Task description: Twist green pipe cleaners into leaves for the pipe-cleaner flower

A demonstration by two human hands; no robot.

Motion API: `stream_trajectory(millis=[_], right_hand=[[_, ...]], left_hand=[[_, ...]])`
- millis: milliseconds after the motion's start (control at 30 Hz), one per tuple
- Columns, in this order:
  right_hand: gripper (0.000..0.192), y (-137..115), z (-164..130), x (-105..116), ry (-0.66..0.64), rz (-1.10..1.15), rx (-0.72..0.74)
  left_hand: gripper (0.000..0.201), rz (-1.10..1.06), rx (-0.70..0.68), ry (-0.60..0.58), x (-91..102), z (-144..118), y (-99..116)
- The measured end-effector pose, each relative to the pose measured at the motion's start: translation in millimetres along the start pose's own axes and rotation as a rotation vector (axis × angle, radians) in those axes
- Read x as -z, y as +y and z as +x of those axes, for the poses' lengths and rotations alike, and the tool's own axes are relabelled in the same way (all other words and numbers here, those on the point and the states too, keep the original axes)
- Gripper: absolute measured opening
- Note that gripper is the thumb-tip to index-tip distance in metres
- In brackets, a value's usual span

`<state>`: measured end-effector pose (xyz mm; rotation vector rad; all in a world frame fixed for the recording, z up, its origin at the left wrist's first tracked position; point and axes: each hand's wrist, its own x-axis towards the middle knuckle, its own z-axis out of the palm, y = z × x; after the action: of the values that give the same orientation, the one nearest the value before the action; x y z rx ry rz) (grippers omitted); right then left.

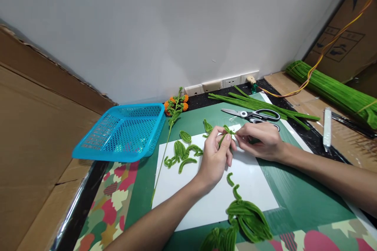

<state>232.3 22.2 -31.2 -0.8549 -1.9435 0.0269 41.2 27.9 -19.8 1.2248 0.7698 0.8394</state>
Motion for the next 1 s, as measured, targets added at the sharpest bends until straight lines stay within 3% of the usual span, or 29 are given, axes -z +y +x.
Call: stream_trajectory(millis=[400,500,667,867,1000], right_hand=[[0.01,0.1,2.8,-1.2,0.005,0.001,-0.022],[0.027,3.4,0.9,-2.3,0.003,-0.016,0.0],[0.039,8.4,-0.8,3.9,-0.088,-0.173,0.191],[0.042,5.6,3.1,29.3,-0.282,-0.215,0.201],[0.039,5.8,2.5,43.5,-0.235,-0.211,0.238]], left_hand=[[0.027,0.004,-0.008,0.07,-0.1,1.6,1.4],[0.03,-0.027,0.009,0.062,1.4,3.0,3.5],[0.031,-0.061,0.009,0.002,3.5,4.1,1.6],[0.023,-0.003,0.013,-0.102,5.4,3.2,2.0],[0.024,-0.01,0.028,-0.214,8.4,1.6,4.9]])
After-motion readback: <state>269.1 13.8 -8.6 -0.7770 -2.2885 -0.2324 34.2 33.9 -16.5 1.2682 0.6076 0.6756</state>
